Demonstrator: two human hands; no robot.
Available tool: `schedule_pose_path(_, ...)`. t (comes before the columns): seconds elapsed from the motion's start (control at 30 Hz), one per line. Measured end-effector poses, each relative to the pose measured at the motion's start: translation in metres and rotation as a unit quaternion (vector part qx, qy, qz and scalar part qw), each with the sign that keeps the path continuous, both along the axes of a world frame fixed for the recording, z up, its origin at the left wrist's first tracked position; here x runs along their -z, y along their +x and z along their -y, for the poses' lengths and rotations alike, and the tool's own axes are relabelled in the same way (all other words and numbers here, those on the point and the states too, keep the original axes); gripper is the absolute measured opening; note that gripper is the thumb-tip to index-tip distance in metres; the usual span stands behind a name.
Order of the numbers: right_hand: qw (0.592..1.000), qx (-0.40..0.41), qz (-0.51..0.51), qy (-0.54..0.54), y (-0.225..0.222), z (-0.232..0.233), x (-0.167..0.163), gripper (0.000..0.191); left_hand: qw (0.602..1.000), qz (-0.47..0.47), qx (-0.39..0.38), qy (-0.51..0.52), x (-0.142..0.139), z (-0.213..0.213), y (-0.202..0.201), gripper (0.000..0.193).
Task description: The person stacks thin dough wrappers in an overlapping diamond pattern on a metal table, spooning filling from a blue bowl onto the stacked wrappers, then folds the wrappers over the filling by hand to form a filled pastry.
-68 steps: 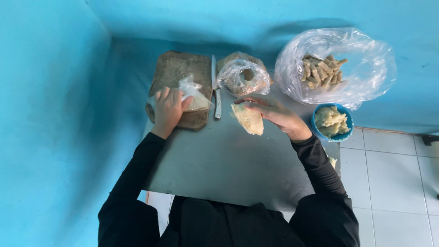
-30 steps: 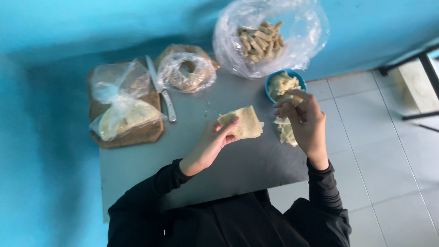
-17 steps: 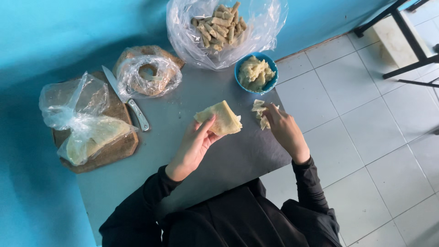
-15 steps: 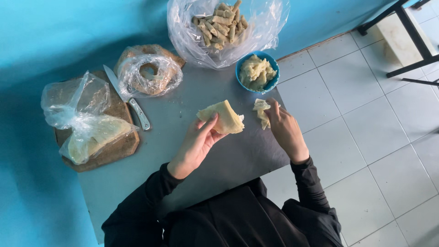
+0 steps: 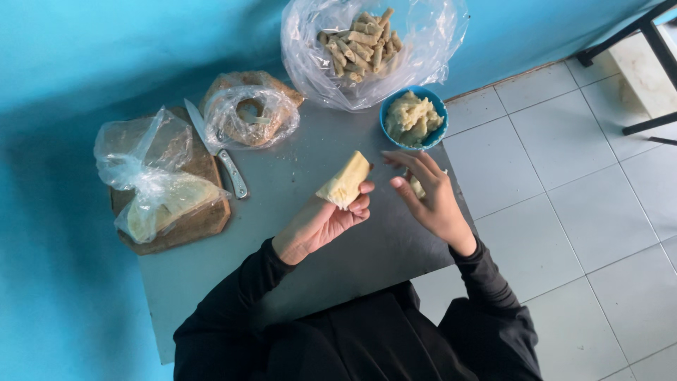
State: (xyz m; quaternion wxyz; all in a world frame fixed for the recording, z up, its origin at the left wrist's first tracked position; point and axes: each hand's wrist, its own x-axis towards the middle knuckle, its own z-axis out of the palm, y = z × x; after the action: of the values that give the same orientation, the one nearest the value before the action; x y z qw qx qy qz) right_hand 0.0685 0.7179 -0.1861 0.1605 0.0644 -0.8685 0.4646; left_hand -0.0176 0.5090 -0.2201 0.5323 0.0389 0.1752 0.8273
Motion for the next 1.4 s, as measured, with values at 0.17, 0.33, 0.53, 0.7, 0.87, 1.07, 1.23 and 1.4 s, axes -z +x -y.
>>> schedule_pose_path(0.17, 0.985, -0.163, -0.017, -0.054, -0.035, 0.019, -0.014, 0.025, 0.998, -0.066, 0.022, -0.005, 0.006, 0.019, 0.0, 0.029)
schedule_pose_path(0.33, 0.992, -0.115, 0.018, -0.057, -0.05, 0.054, -0.024, 0.024, 0.966, -0.213, -0.119, -0.081, 0.014, 0.043, -0.002, 0.048)
schedule_pose_path(0.53, 0.995, -0.075, 0.014, -0.066, -0.061, 0.105, -0.056, 0.026, 0.959, -0.182, -0.206, -0.068, -0.016, 0.087, 0.011, 0.06)
schedule_pose_path(0.7, 0.993, -0.08, 0.022, -0.089, -0.074, 0.139, -0.081, 0.03, 0.97, -0.064, -0.234, 0.004, -0.061, 0.125, 0.016, 0.071)
schedule_pose_path(0.87, 0.99, -0.108, -0.042, -0.081, -0.084, 0.165, -0.094, 0.031, 0.967, -0.067, -0.242, 0.036, -0.09, 0.146, 0.013, 0.07)
schedule_pose_path(1.07, 0.968, 0.024, -0.226, 0.103, -0.085, 0.19, -0.098, 0.041, 0.963, -0.076, -0.257, -0.009, -0.093, 0.157, 0.001, 0.061)
schedule_pose_path(1.23, 0.948, -0.06, -0.263, 0.167, -0.083, 0.194, -0.101, 0.038, 0.956, -0.117, -0.267, 0.014, -0.089, 0.16, -0.007, 0.057)
schedule_pose_path(1.4, 0.936, -0.061, -0.295, 0.18, -0.091, 0.201, -0.095, 0.036, 0.956, -0.124, -0.265, -0.007, -0.088, 0.164, -0.009, 0.058)
